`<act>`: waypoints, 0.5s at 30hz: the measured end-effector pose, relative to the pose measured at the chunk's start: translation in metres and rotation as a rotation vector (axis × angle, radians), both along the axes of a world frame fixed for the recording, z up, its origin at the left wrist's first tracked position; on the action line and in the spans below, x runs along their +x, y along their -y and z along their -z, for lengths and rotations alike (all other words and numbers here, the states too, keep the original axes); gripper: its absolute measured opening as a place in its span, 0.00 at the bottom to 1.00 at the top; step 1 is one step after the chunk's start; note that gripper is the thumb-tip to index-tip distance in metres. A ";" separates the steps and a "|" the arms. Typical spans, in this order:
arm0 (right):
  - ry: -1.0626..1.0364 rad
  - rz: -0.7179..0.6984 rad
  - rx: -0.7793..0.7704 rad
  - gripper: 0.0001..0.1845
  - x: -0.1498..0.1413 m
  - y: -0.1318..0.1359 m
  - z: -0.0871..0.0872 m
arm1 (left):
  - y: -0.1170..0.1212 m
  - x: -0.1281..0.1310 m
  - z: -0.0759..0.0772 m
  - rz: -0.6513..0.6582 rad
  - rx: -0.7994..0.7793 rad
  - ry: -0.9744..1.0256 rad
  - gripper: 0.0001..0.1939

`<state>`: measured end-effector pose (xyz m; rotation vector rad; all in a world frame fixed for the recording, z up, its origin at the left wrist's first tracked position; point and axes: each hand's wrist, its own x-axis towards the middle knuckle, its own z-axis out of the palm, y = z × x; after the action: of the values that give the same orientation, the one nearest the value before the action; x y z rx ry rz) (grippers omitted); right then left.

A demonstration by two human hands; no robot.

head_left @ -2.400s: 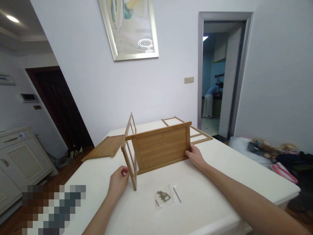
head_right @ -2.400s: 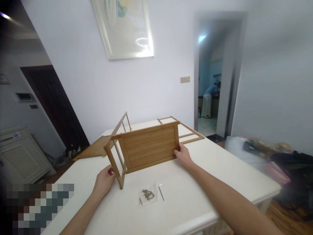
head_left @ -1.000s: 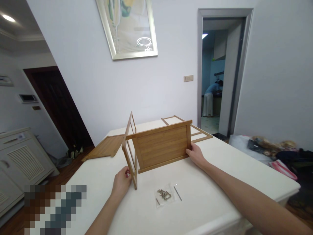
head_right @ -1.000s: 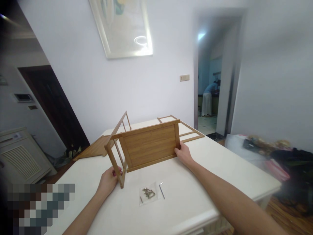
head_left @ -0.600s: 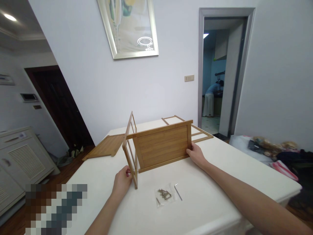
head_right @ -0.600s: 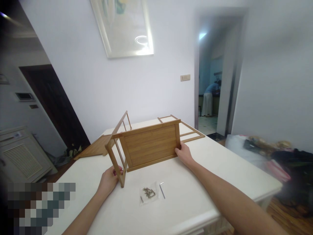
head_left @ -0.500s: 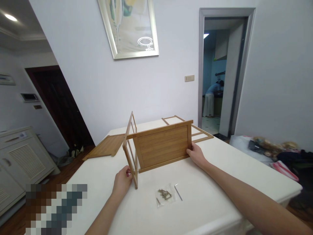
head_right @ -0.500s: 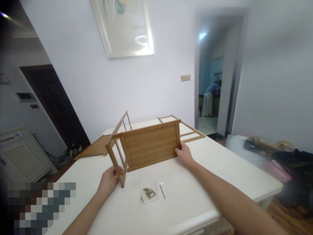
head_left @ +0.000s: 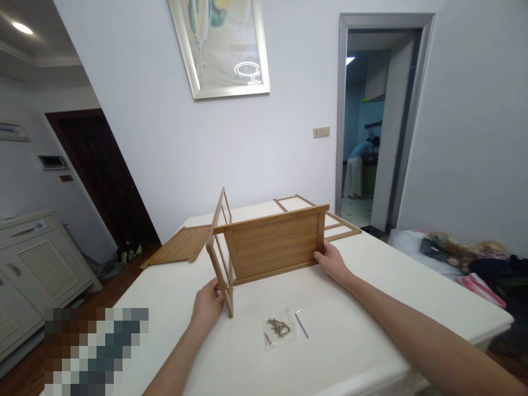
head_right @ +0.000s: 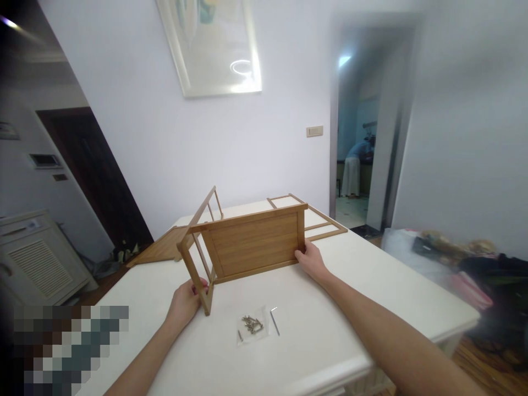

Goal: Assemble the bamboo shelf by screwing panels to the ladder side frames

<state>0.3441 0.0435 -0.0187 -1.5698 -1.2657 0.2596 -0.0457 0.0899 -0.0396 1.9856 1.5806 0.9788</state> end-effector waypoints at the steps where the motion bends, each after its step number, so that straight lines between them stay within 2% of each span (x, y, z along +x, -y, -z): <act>1: 0.003 -0.011 -0.001 0.18 0.000 0.000 0.000 | 0.000 0.000 0.000 -0.001 -0.001 0.001 0.06; 15: -0.009 -0.044 0.007 0.19 0.000 0.000 0.000 | 0.001 0.000 0.001 0.014 0.005 0.009 0.07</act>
<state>0.3439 0.0432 -0.0185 -1.5351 -1.2937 0.2894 -0.0458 0.0894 -0.0402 1.9908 1.5587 0.9858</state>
